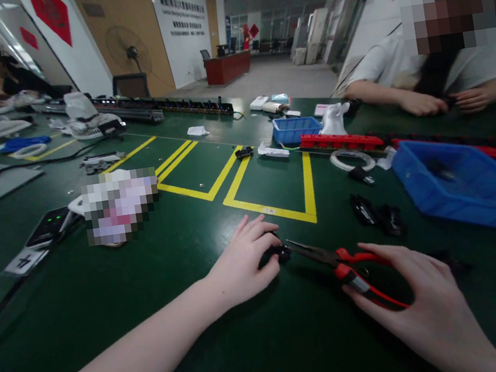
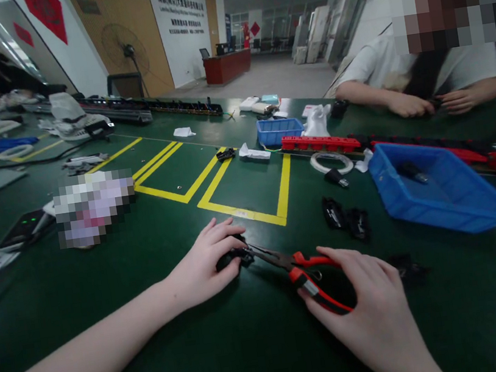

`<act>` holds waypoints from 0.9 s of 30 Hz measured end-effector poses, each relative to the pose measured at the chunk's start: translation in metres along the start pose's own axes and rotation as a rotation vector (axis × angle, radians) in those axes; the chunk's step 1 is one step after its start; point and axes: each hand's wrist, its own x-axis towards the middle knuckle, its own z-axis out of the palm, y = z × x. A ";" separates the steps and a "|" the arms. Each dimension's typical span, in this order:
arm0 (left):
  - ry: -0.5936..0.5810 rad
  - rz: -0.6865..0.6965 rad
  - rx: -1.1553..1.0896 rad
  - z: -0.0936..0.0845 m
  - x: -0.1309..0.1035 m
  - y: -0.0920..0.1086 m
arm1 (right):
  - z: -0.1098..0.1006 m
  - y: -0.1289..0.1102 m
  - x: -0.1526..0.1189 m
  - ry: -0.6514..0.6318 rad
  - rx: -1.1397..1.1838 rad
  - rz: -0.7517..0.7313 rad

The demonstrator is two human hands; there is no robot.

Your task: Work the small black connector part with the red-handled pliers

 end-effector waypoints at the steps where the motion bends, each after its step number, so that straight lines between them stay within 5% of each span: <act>1: 0.000 -0.007 0.002 0.000 0.000 0.000 | 0.001 0.002 -0.001 -0.006 0.004 0.006; 17: -0.033 -0.035 -0.243 -0.005 0.002 0.005 | 0.004 0.004 -0.006 -0.036 0.070 -0.030; 27: -0.014 -0.062 -0.086 -0.002 0.002 0.001 | 0.005 0.008 -0.006 -0.010 0.060 -0.064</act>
